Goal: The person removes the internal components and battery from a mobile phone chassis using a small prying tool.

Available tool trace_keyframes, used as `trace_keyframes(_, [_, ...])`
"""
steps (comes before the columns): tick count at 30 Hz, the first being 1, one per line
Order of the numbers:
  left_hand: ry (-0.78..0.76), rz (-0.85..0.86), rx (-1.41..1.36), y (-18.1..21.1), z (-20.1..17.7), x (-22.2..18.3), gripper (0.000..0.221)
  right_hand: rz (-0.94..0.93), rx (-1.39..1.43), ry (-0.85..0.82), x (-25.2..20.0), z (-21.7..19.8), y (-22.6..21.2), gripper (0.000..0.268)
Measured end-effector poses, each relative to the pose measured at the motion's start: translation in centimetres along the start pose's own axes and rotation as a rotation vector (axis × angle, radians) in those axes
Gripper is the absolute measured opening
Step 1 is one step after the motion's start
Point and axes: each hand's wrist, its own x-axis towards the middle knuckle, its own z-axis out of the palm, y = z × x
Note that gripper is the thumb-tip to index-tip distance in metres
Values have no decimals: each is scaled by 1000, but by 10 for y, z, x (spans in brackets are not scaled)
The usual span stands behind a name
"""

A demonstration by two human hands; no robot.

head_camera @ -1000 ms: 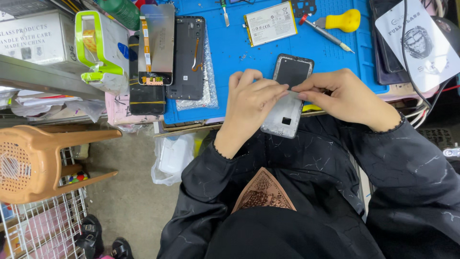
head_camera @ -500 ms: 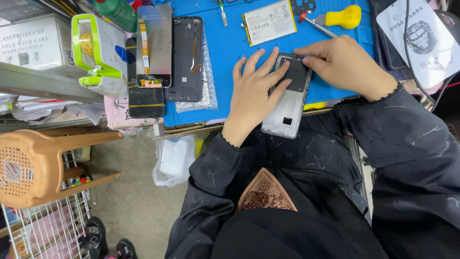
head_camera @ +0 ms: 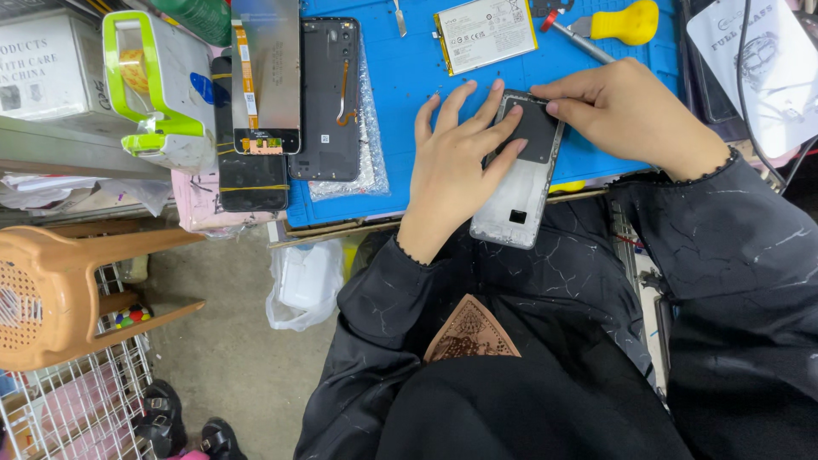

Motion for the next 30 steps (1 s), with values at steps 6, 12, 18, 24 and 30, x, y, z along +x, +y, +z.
trace_keyframes(6, [-1,2,14,-1,2,0,35,-18,-154,39,-2,3,-6,27])
trace_keyframes(12, [1,30,29,-2,3,1,35,-132,-155,121,1,14,-8,19])
trace_keyframes(18, [-1,6,3,-1,-2,1,34,-30,-153,41,0,2,-9,24])
trace_keyframes(24, [10,13,9,-2,1,0,35,-48,-153,44,-2,5,-7,27])
trace_keyframes(30, [3,17,20,-1,3,0,35,-97,-177,97,-4,9,-8,24])
